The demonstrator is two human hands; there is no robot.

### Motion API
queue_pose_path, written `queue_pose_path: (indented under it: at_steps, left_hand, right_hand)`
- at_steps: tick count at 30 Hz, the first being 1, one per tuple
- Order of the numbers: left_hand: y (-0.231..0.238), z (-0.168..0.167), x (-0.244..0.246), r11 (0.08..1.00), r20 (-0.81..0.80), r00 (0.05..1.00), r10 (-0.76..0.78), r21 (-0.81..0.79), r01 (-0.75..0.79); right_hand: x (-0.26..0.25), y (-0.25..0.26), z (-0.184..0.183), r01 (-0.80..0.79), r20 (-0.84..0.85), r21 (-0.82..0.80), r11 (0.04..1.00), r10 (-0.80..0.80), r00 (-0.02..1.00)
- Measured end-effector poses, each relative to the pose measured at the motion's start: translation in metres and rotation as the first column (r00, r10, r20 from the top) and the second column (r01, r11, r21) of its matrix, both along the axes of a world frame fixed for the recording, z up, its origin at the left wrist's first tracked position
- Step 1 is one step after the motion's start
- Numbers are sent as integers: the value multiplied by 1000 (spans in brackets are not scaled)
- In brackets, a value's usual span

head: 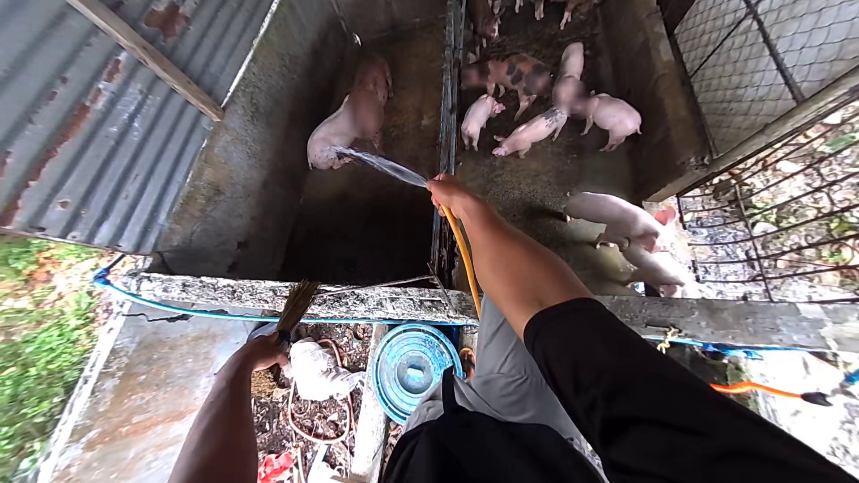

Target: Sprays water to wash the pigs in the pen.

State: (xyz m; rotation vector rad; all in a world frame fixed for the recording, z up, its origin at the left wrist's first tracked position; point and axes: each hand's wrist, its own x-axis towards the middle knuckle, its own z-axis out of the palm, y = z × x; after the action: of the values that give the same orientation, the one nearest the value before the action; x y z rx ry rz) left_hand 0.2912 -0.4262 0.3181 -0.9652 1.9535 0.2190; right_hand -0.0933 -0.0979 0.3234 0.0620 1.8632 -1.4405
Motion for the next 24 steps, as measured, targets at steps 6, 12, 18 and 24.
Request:
queue_pose_path:
  at_steps: [6, 12, 18, 24]
  left_hand:
    - [-1, 0, -1, 1000, 13, 1000, -7, 7, 6]
    - [-1, -1, -1, 1000, 27, 999, -19, 1, 19]
    - [-2, -1, -1, 1000, 25, 1000, -11, 3, 11]
    - [2, 4, -2, 1000, 17, 1000, -12, 5, 12]
  right_hand:
    - [-1, -1, -1, -8, -6, 10, 1000, 8, 1000]
    - [-1, -3, 0, -5, -5, -8, 1000, 5, 1000]
    - [-1, -4, 0, -1, -3, -10, 1000, 1, 1000]
    - [0, -5, 3, -1, 4, 1, 1000, 1, 1000]
